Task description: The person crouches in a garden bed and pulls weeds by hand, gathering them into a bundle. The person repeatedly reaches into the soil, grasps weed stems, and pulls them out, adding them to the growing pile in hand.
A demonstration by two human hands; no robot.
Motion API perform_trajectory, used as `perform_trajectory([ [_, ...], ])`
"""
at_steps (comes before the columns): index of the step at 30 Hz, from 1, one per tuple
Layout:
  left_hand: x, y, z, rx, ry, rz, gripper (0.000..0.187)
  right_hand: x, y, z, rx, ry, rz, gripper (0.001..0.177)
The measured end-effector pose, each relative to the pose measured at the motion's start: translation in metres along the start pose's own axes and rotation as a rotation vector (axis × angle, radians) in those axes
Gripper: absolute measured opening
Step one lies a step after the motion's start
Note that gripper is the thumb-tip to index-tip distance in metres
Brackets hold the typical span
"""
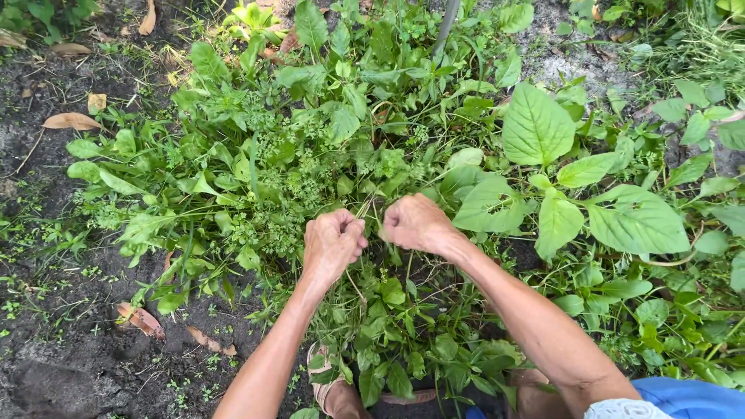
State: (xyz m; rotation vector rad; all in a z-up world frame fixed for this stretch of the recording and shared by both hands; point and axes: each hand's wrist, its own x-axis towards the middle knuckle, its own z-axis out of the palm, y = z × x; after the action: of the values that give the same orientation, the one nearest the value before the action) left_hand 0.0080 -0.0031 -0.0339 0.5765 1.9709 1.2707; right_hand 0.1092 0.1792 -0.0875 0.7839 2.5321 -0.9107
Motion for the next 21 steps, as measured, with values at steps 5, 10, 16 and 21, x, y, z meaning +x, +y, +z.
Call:
perform_trajectory([
  [5, -0.004, -0.001, -0.001, -0.178, -0.051, -0.165, 0.022, -0.049, -0.051, -0.037, 0.347, -0.008, -0.112, 0.011],
  [10, 0.0, -0.015, 0.003, -0.571, -0.087, -0.273, 0.02, -0.065, -0.068, -0.044, 0.361, 0.019, -0.221, 0.012],
  [16, 0.0, -0.018, 0.005, -0.624, -0.011, -0.127, 0.015, -0.095, -0.09, -0.065, 0.349, -0.068, -0.232, 0.009],
  [21, -0.016, 0.024, -0.02, -0.486, 0.034, -0.037, 0.017, -0.074, -0.046, -0.045, 0.162, -0.259, -0.189, 0.013],
])
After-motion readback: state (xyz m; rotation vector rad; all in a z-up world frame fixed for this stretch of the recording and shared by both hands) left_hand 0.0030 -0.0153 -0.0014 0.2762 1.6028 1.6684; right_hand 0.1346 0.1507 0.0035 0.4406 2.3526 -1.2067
